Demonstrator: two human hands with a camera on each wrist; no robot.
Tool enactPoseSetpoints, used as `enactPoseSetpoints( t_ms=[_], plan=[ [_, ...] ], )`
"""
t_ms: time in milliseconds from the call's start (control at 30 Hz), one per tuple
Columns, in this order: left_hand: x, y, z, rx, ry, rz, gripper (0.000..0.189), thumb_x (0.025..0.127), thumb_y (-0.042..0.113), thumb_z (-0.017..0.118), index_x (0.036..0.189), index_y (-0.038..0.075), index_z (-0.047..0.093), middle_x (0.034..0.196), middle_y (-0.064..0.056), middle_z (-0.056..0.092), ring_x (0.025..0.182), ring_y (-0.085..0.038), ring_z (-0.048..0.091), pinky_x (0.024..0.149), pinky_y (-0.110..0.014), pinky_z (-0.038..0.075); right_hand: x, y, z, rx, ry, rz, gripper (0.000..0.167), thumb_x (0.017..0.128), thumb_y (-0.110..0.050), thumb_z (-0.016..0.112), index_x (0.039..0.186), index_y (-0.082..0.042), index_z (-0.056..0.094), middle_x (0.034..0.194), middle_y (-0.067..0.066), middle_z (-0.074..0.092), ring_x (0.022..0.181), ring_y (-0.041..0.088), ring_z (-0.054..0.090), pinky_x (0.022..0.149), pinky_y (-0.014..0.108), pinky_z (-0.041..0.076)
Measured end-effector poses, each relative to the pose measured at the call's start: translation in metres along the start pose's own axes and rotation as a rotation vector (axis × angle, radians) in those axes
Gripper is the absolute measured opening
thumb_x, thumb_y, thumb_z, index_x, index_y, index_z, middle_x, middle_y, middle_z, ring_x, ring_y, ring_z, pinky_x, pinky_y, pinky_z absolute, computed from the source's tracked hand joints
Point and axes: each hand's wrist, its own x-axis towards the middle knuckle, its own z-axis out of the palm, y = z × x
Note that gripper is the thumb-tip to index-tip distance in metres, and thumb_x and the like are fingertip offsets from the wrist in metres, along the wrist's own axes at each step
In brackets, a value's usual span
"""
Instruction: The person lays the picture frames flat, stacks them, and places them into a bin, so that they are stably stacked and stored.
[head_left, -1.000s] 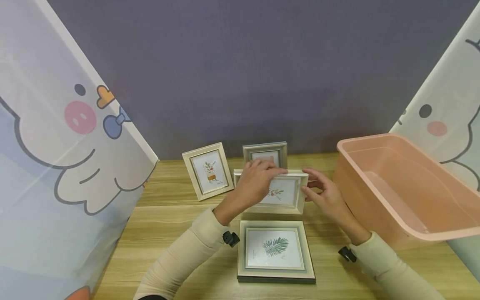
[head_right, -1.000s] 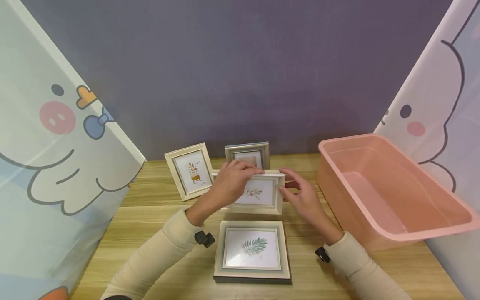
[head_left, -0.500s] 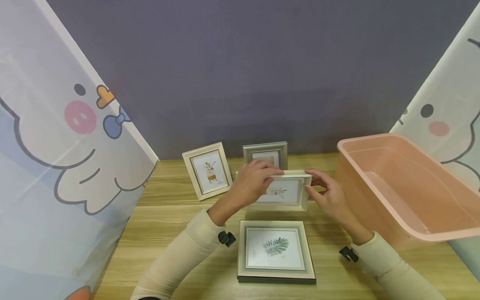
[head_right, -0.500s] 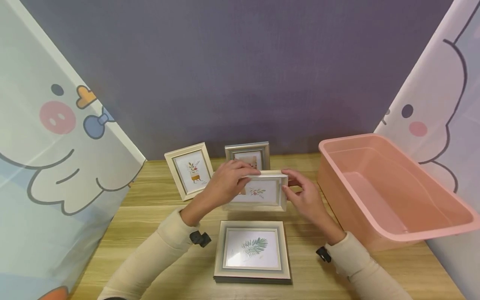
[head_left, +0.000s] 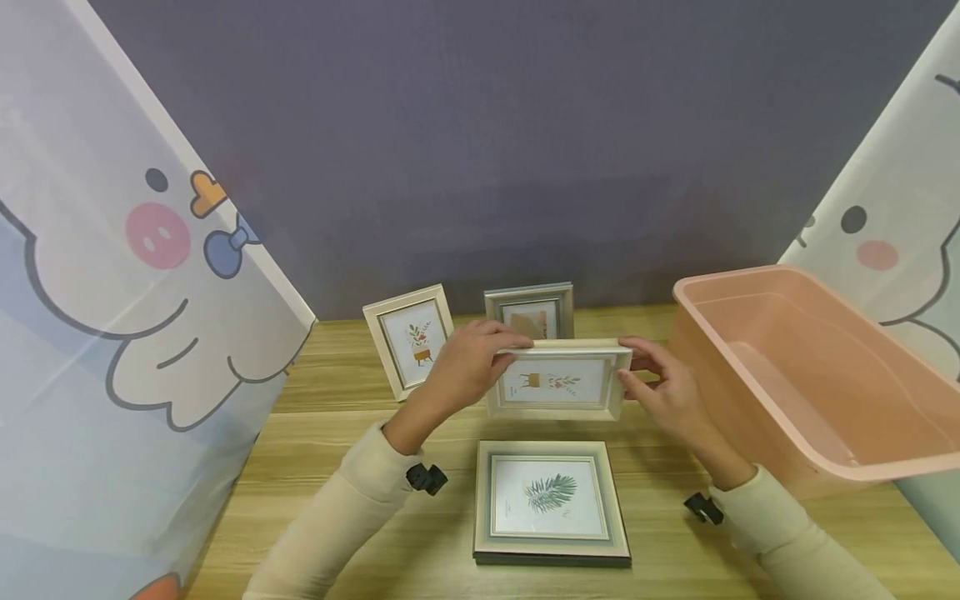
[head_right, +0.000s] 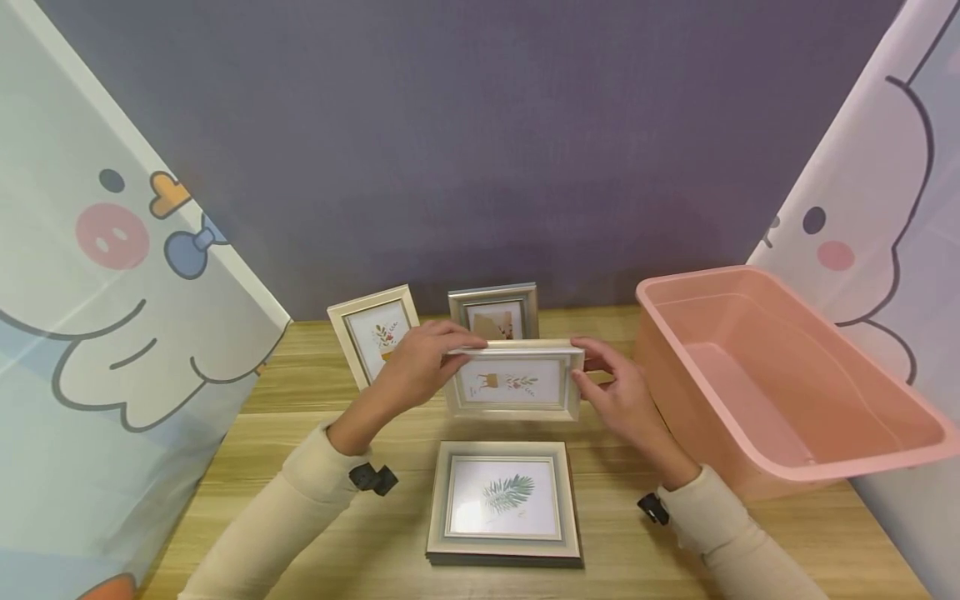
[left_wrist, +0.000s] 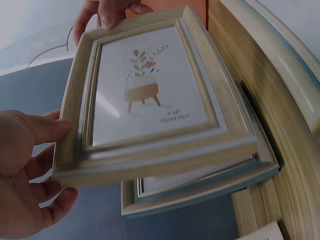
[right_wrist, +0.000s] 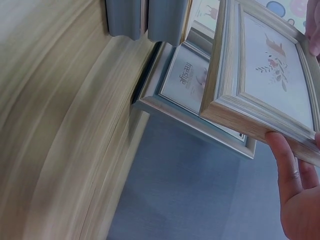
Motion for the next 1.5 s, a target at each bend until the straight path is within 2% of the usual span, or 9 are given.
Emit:
enactPoseSetpoints(
  t_ms=[167,267,467,633,833,1033,1200,1367,1500],
  plan=[
    [-0.008,-0.010,-0.006,-0.042,-0.019,-0.014,0.025,0.095,0.012,0.072,0.119,0.018,0.076,0.118,-0.002,0.074,0.113,-0.023,0.067,0.097,-0.040,0.055,-0.001,0.003,-0.001,0.030,-0.003,0.005,0.046,0.085,0.020,0.067,0.128,0.007,0.059,0.092,-0.017,0.067,0.082,-0.004,0.067,0.057,0.025,0.060],
    [-0.012,-0.015,-0.010,-0.086,-0.027,-0.031,0.024,0.094,0.010,0.072,0.118,0.014,0.076,0.118,-0.004,0.074,0.109,-0.023,0.069,0.090,-0.037,0.058,-0.001,0.005,-0.003,0.042,0.001,0.004,0.046,0.084,0.021,0.067,0.127,0.009,0.059,0.095,-0.019,0.066,0.083,-0.004,0.068,0.057,0.024,0.060],
    [-0.017,-0.021,-0.016,-0.250,-0.043,-0.127,0.021,0.095,0.010,0.072,0.116,0.015,0.076,0.121,-0.005,0.073,0.097,-0.019,0.071,0.077,-0.032,0.059,-0.001,0.007,-0.004,0.035,-0.001,-0.012,0.046,0.083,0.023,0.066,0.126,0.009,0.059,0.094,-0.018,0.068,0.083,-0.003,0.068,0.057,0.021,0.060],
    [-0.018,-0.030,-0.017,-0.351,-0.075,-0.144,0.027,0.096,0.011,0.071,0.122,0.014,0.072,0.126,-0.006,0.071,0.102,-0.021,0.070,0.085,-0.037,0.060,-0.002,0.004,-0.004,0.044,-0.006,-0.019,0.046,0.083,0.024,0.066,0.126,0.010,0.058,0.094,-0.017,0.068,0.084,-0.004,0.068,0.057,0.022,0.060],
    [-0.017,-0.046,-0.019,-0.559,-0.151,-0.164,0.042,0.098,0.013,0.069,0.138,0.006,0.060,0.138,-0.014,0.063,0.121,-0.033,0.064,0.101,-0.049,0.054,-0.001,0.001,-0.003,0.066,0.006,-0.043,0.046,0.080,0.027,0.065,0.124,0.012,0.059,0.093,-0.015,0.069,0.083,-0.005,0.068,0.056,0.020,0.059],
    [-0.018,-0.061,-0.013,-0.761,-0.233,-0.224,0.058,0.099,0.019,0.068,0.152,0.014,0.045,0.153,-0.013,0.050,0.137,-0.037,0.053,0.110,-0.053,0.047,-0.001,0.000,-0.003,0.086,-0.010,-0.063,0.047,0.077,0.031,0.064,0.121,0.015,0.058,0.095,-0.014,0.069,0.083,-0.004,0.069,0.055,0.023,0.059],
    [-0.017,-0.073,-0.007,-0.920,-0.283,-0.218,0.077,0.096,0.035,0.072,0.159,0.019,0.032,0.166,-0.011,0.032,0.148,-0.035,0.040,0.115,-0.057,0.041,0.000,0.001,-0.003,0.105,-0.014,-0.086,0.047,0.076,0.032,0.063,0.120,0.016,0.057,0.095,-0.011,0.070,0.084,-0.003,0.069,0.055,0.024,0.060],
    [-0.015,-0.080,0.000,-1.038,-0.335,-0.175,0.117,0.078,0.068,0.075,0.164,0.013,0.017,0.171,-0.014,0.017,0.154,-0.040,0.026,0.121,-0.064,0.028,0.001,0.002,-0.002,0.176,-0.019,-0.110,0.049,0.075,0.035,0.061,0.120,0.016,0.057,0.096,-0.010,0.071,0.085,-0.001,0.070,0.056,0.022,0.059],
    [-0.013,-0.081,0.004,-1.083,-0.361,-0.147,0.129,0.071,0.075,0.076,0.164,0.013,0.011,0.172,-0.013,0.013,0.156,-0.041,0.021,0.122,-0.067,0.020,0.001,0.004,-0.002,0.256,-0.033,-0.133,0.051,0.074,0.036,0.058,0.121,0.017,0.057,0.097,-0.009,0.072,0.085,0.002,0.071,0.056,0.021,0.059]
  ],
)
